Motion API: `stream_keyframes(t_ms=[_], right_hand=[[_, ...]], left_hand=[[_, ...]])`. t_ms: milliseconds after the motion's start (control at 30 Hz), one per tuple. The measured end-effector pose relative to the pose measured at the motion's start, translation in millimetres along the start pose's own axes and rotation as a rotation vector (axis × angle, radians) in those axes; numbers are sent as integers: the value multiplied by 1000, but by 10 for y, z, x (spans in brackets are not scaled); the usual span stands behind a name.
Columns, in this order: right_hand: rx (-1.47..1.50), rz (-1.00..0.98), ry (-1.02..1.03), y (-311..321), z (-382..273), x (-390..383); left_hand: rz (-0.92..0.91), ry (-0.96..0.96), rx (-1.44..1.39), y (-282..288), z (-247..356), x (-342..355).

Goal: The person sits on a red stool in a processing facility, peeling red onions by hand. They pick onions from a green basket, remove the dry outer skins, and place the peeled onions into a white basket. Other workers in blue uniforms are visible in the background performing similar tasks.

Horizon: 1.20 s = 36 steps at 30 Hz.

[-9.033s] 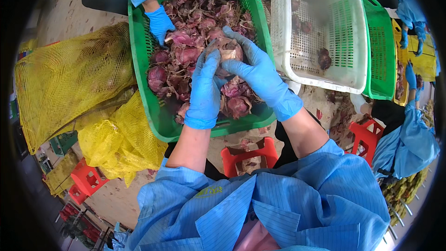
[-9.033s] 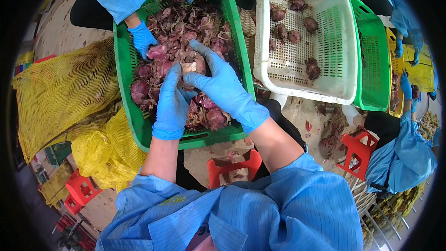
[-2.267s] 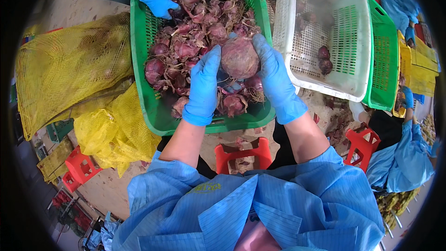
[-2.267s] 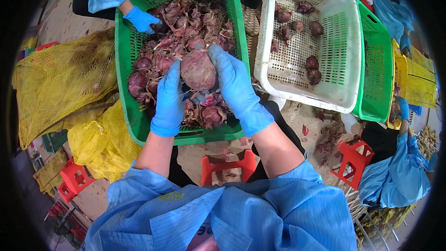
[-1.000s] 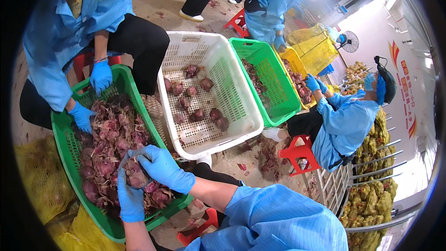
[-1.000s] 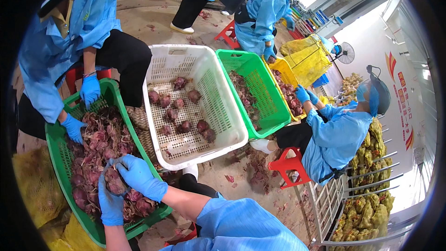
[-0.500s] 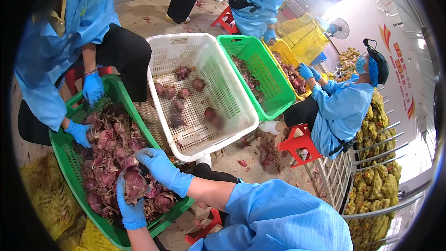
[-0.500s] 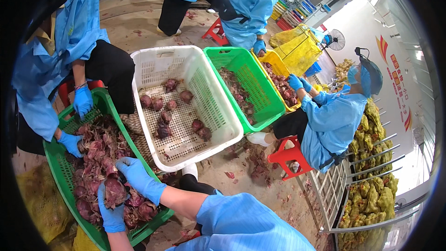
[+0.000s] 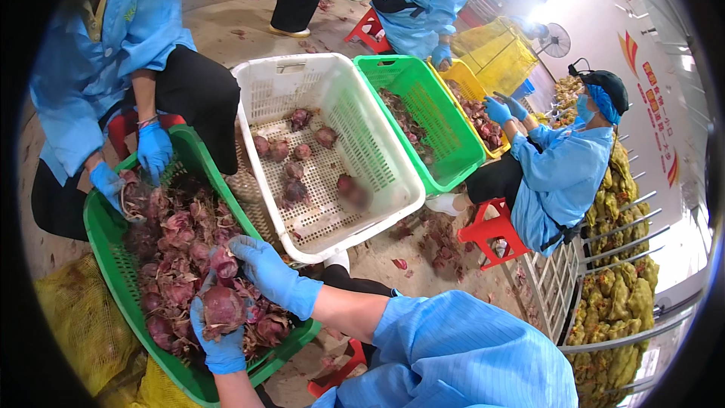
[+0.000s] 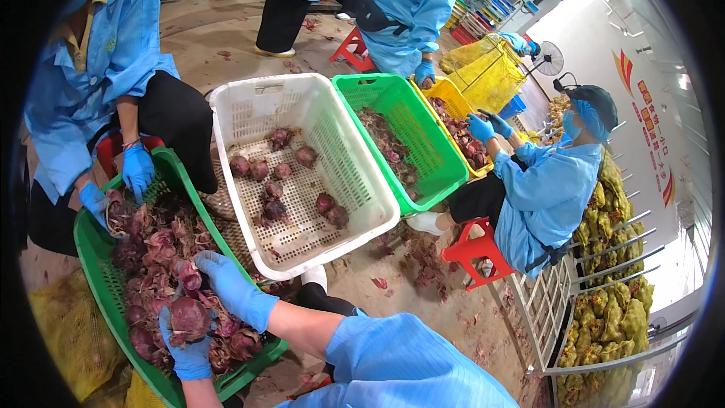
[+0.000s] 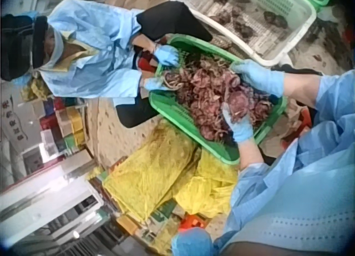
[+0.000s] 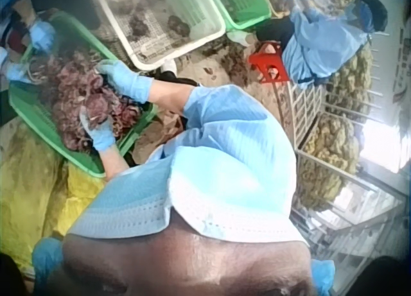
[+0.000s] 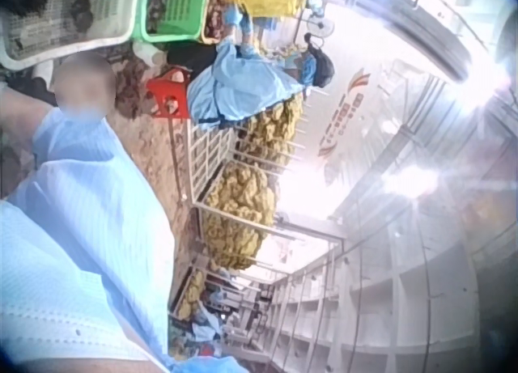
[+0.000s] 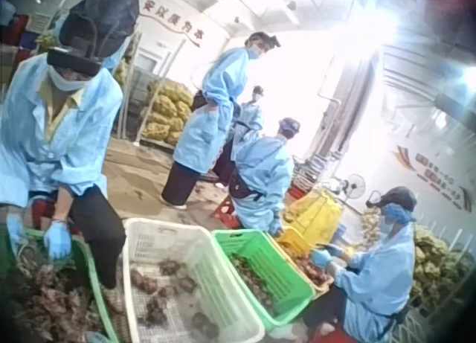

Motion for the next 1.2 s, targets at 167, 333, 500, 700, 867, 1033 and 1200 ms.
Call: stream_keyframes(t_ms=[167,333,500,700,867,1033,1200], right_hand=[[-10,48,-12,94,84,77],[-149,-115,-127,-99,32,-56],[-193,-106,-101,-81,50,32],[-505,8,177,-264,-247,-229],[-1520,6,289,-658,38,-440],[-1631,118,211,-537,39,-381],[-1709,123,381,-530,0,-364]], left_hand=[[-170,17,106,-87,-83,-48],[-276,109,87,-343,-202,-191],[-213,56,91,-119,-122,-112],[-211,-5,-77,-417,79,-52],[-15,-173,-53,-307,331,-16],[-16,-72,124,-314,186,-79],[32,-148,460,-26,299,15]])
Point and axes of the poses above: each hand's wrist, its own x-axis towards the middle knuckle, its own y-axis out of the back of the hand, z = x × y, the point moved 9 cm from there along x, towards the middle knuckle, and after that the axes turned 13 degrees about -y, right-handed, at the moved point
